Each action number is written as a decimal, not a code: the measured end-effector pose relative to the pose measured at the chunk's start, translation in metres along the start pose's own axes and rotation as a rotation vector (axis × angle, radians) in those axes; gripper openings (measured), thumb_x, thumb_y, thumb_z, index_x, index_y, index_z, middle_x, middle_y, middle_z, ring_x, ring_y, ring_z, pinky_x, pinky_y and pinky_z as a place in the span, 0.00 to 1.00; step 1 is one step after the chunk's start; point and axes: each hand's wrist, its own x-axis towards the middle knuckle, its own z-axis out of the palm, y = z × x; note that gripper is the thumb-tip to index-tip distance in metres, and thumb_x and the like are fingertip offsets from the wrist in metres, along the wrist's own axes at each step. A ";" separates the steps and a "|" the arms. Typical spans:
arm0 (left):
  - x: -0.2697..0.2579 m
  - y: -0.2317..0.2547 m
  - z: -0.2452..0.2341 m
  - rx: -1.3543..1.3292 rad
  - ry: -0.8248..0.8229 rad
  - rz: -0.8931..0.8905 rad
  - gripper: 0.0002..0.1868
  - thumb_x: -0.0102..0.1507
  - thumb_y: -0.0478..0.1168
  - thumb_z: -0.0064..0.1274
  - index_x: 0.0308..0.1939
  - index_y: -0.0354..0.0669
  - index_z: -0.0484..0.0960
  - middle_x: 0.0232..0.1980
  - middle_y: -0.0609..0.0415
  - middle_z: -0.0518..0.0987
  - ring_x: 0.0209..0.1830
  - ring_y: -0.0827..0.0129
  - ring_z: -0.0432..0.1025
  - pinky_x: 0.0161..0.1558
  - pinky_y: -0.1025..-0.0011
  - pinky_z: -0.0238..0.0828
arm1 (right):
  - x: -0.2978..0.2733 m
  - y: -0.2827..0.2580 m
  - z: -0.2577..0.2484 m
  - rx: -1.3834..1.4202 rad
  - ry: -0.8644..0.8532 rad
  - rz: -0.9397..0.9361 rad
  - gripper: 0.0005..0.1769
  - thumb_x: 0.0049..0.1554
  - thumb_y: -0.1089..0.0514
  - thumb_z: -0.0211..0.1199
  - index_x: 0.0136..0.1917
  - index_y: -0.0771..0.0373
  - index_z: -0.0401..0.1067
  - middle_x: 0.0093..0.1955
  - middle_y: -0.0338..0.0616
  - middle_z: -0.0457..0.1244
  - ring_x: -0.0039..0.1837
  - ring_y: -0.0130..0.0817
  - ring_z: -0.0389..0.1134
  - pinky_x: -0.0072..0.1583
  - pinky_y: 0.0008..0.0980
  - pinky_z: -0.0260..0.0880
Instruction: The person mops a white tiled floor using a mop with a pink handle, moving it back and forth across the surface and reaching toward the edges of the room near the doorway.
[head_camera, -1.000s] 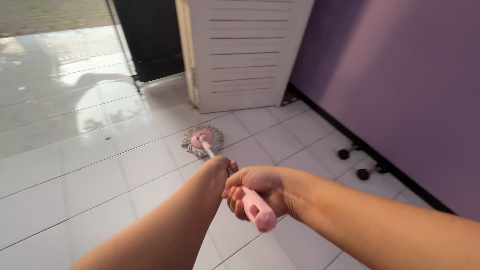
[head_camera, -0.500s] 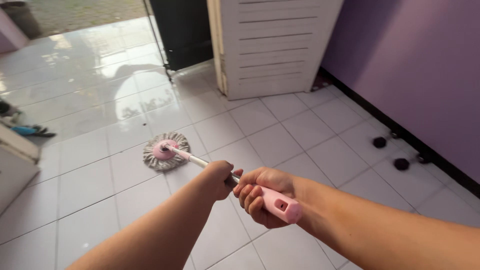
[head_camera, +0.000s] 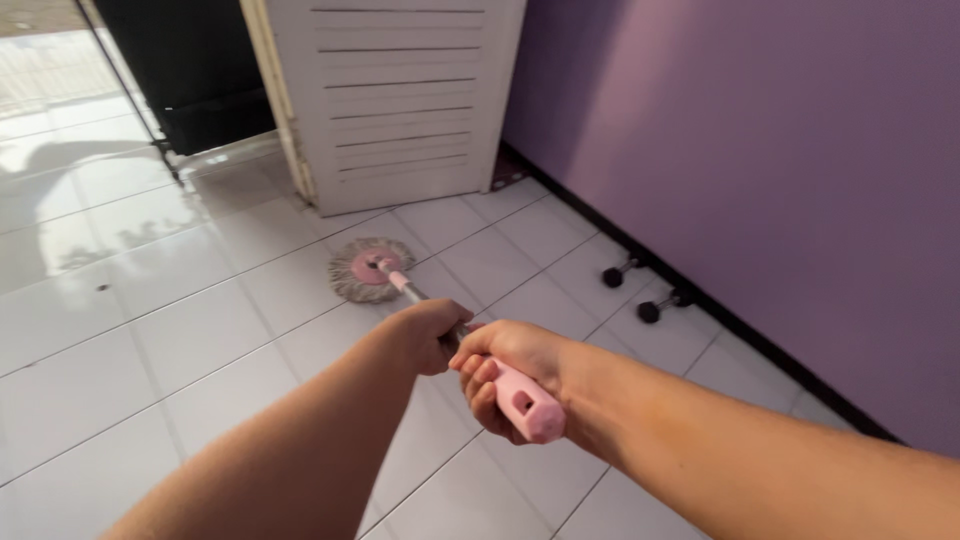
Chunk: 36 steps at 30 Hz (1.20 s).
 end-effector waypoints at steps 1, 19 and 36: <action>0.013 0.001 0.014 0.002 -0.012 0.001 0.12 0.69 0.42 0.47 0.45 0.33 0.74 0.36 0.49 0.81 0.29 0.72 0.76 0.29 0.80 0.75 | 0.000 -0.008 -0.005 -0.031 0.014 0.018 0.14 0.57 0.64 0.57 0.34 0.54 0.58 0.27 0.27 0.56 0.25 0.13 0.56 0.25 0.15 0.61; -0.098 -0.011 -0.126 -0.368 0.375 0.300 0.06 0.64 0.31 0.44 0.44 0.31 0.73 0.30 0.49 0.77 0.22 0.72 0.69 0.23 0.75 0.68 | 0.045 0.041 0.100 -0.469 -0.281 0.130 0.08 0.60 0.63 0.54 0.39 0.61 0.61 0.28 0.33 0.56 0.29 0.18 0.58 0.31 0.19 0.66; -0.128 -0.032 -0.171 -0.215 0.513 0.017 0.14 0.68 0.38 0.44 0.52 0.29 0.65 0.41 0.49 0.87 0.32 0.74 0.79 0.28 0.82 0.75 | 0.033 0.070 0.120 -0.432 -0.055 0.122 0.12 0.55 0.65 0.60 0.47 0.46 0.69 0.28 0.29 0.58 0.25 0.13 0.57 0.26 0.13 0.58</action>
